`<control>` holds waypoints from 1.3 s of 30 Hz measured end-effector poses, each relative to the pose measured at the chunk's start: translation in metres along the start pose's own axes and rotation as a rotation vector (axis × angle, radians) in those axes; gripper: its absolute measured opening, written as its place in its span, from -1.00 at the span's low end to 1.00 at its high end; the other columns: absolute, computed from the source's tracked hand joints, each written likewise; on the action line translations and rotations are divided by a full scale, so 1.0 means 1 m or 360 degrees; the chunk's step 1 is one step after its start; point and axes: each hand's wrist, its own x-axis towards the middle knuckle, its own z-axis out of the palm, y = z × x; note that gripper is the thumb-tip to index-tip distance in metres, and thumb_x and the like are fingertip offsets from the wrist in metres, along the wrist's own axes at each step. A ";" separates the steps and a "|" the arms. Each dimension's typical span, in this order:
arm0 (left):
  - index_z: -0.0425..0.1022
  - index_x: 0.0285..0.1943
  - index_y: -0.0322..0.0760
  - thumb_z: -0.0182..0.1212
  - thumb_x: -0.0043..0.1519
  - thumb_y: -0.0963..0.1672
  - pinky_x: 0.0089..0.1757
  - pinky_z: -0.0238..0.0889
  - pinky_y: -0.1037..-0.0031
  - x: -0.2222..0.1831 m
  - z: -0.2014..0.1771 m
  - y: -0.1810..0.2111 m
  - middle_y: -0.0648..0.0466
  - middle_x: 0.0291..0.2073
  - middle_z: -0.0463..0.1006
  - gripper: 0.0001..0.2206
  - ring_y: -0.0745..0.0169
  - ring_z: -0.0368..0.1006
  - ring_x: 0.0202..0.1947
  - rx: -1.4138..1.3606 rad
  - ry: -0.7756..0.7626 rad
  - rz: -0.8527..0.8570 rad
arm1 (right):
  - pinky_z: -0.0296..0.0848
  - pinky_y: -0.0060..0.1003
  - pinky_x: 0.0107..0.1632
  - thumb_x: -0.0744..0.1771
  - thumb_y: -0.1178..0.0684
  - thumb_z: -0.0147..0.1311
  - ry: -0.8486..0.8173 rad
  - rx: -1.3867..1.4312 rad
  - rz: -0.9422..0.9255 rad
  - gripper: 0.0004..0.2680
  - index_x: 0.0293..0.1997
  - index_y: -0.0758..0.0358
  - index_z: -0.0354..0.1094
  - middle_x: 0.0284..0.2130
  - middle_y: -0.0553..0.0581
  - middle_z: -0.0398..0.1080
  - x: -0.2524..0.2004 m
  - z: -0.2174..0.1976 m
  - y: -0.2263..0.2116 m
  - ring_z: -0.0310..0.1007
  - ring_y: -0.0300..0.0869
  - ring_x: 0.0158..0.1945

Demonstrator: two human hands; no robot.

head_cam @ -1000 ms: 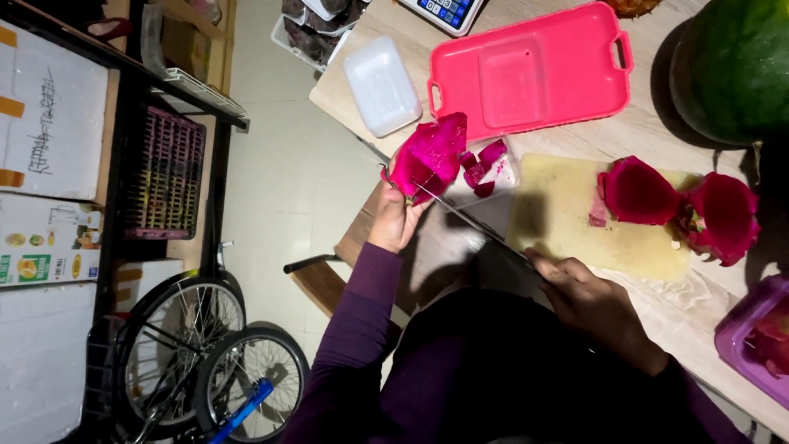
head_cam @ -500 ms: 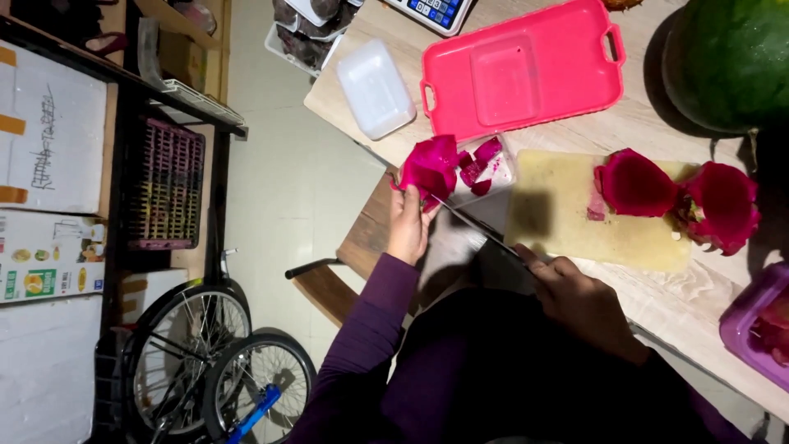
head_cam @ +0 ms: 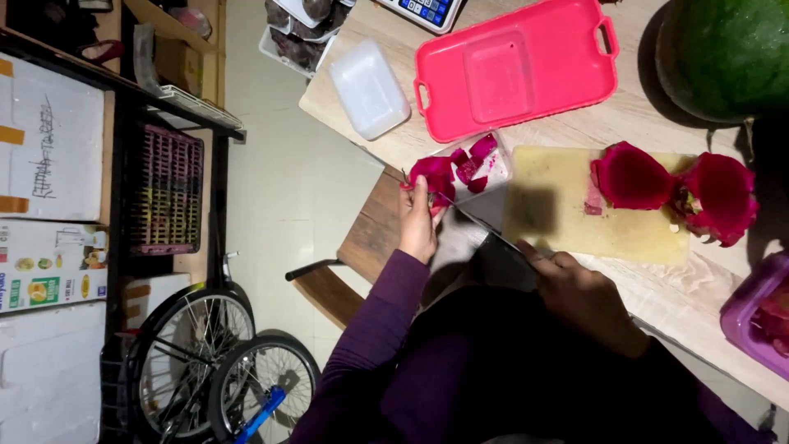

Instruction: Peeling and cutting a dragon fruit into pieces and placing them into a plastic container.

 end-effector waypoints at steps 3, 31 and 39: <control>0.22 0.40 0.09 0.25 0.29 0.11 0.10 0.33 -0.06 -0.011 0.004 0.013 -0.05 0.28 0.34 -0.47 -0.19 0.41 0.17 0.0015 -0.0037 0.0007 | 0.59 -0.17 -0.39 0.27 -0.16 0.14 -0.0115 0.0805 0.0302 -0.67 0.18 -0.28 0.41 -0.45 -0.06 0.39 0.020 -0.039 0.005 0.57 -0.07 -0.53; 0.23 0.42 -0.30 0.07 0.27 0.17 0.19 0.34 0.07 -0.001 -0.041 0.030 -0.25 0.16 0.48 -0.33 -0.09 0.47 0.15 -0.0505 -0.0807 -0.0101 | 0.26 -0.36 -0.65 0.29 -0.07 0.06 0.0122 0.0037 0.0066 -0.57 0.34 -0.44 0.29 -0.29 -0.14 0.38 0.018 -0.060 0.021 0.32 -0.30 -0.69; 0.23 0.41 -0.34 0.13 0.26 0.16 0.14 0.39 0.12 -0.005 -0.042 0.026 -0.29 0.13 0.50 -0.32 -0.08 0.51 0.10 -0.0498 -0.0791 -0.0056 | 0.28 -0.37 -0.58 0.33 -0.11 0.18 0.0257 -0.0044 0.0254 -0.64 0.25 -0.62 0.34 -0.26 -0.26 0.46 0.016 -0.057 0.012 0.42 -0.31 -0.57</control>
